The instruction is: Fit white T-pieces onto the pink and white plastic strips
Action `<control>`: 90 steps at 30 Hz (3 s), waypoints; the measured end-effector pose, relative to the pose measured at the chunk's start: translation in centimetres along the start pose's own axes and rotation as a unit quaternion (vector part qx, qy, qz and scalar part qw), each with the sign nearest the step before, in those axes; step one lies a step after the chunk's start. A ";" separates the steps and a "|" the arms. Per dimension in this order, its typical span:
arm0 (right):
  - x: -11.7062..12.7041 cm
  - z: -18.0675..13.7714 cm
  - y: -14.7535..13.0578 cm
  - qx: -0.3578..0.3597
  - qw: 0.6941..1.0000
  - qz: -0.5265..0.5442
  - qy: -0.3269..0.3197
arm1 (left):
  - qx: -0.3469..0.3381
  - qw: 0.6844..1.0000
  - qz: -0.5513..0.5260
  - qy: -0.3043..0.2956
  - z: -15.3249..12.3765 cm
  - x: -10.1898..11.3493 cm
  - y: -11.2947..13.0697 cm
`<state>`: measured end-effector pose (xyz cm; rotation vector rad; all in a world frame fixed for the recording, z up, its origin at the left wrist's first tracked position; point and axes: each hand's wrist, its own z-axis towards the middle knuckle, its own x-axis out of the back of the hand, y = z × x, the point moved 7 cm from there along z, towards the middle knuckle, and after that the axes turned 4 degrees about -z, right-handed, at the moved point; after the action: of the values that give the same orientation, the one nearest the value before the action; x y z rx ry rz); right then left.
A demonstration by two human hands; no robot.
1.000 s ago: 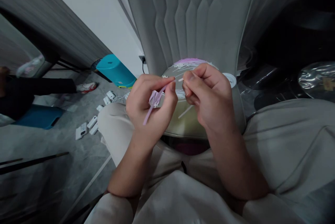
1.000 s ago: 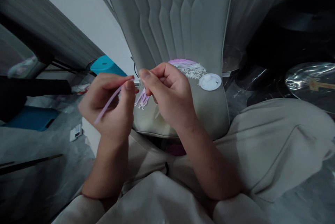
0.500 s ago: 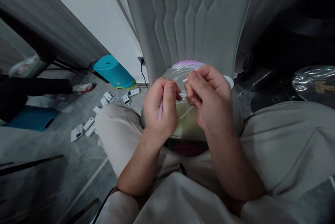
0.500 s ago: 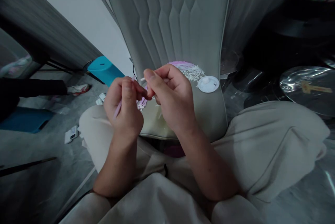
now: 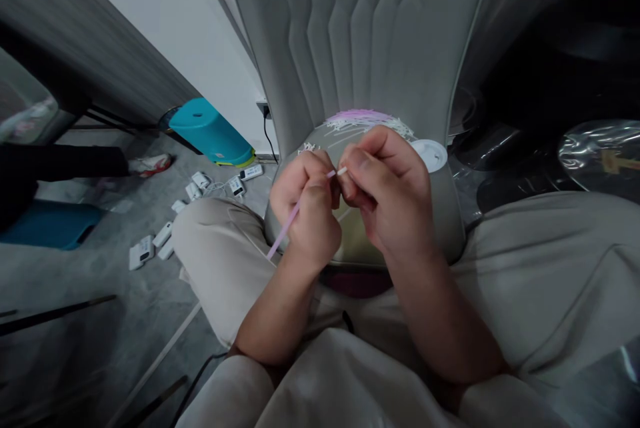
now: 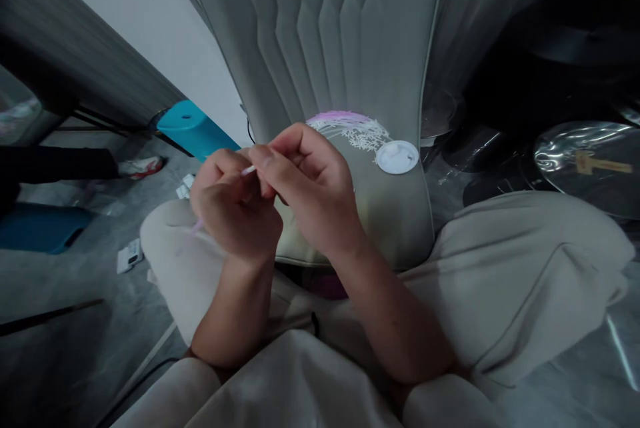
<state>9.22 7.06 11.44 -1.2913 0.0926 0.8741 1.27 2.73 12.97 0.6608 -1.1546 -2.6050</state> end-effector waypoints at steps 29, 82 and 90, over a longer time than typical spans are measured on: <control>0.4 0.6 1.5 0.029 0.999 -0.014 0.036 | -0.007 0.998 -0.068 -0.003 0.1 1.0 -1.6; 0.1 0.5 1.7 0.039 0.999 -0.005 -0.003 | -0.022 0.994 -0.106 -0.034 -0.3 0.7 -1.2; 0.0 0.4 1.7 0.043 0.999 0.003 0.000 | -0.009 0.997 -0.078 -0.019 -0.4 1.0 -1.4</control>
<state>8.06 7.41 10.26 -1.2122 0.1328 0.8656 0.58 3.06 11.44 0.7279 -1.1314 -2.7660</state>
